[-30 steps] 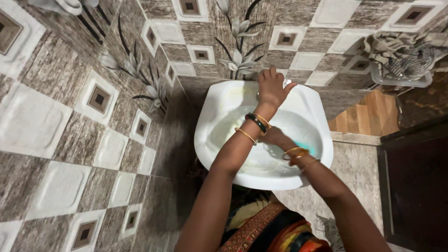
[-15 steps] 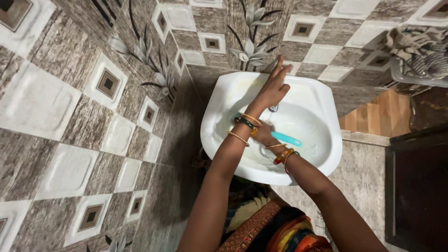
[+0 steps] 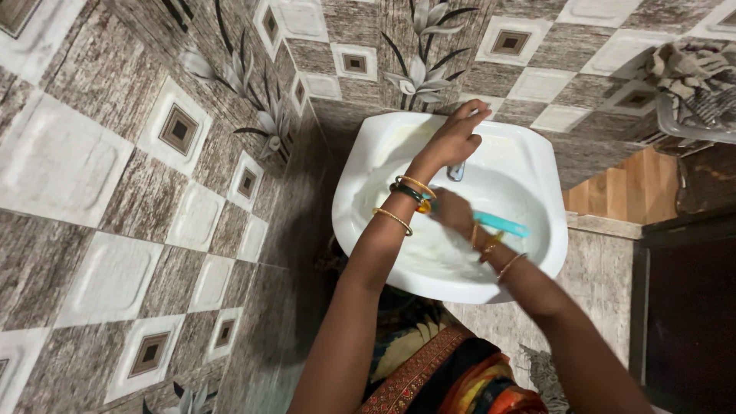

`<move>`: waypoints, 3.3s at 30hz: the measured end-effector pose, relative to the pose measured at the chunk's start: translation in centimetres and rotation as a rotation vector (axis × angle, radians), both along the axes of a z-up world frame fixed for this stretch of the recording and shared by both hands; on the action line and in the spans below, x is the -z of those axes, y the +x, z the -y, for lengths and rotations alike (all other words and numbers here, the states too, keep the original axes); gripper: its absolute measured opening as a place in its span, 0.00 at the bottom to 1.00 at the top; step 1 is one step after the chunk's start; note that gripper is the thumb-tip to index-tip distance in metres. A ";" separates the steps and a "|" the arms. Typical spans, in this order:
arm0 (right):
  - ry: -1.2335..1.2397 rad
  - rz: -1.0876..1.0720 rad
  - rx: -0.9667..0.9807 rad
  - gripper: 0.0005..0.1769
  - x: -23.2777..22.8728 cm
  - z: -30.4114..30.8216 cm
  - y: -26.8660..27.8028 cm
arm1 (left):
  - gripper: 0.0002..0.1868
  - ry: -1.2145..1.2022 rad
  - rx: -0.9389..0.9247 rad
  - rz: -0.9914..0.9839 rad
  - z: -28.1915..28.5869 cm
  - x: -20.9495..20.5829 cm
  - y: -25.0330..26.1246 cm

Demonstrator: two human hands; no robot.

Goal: The person scrubs a white bathroom sink using a blue scrub brush. They apply a cleaning agent and scrub the basin, faucet, and drain area repeatedly. The person rinses the brush and continues scrubbing different sections of the sink.

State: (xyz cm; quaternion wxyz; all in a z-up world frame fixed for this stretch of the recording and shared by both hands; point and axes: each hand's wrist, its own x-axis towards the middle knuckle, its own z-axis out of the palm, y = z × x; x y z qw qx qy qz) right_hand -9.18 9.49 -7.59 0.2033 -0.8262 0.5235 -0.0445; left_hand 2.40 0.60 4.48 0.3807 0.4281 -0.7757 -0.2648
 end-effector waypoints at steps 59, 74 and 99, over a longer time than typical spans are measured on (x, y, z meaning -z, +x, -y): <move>0.108 -0.453 -0.186 0.30 -12.4 -5.8 -5.5 | 0.34 0.174 -0.830 0.282 -16.1 6.0 13.1; 0.505 -0.928 -0.228 0.37 -19.0 -8.0 -8.1 | 0.35 -0.035 -0.782 0.496 -16.3 6.7 13.2; 0.625 0.189 -0.197 0.36 -8.2 -5.9 5.3 | 0.27 0.082 -0.763 -0.117 -15.8 6.7 14.9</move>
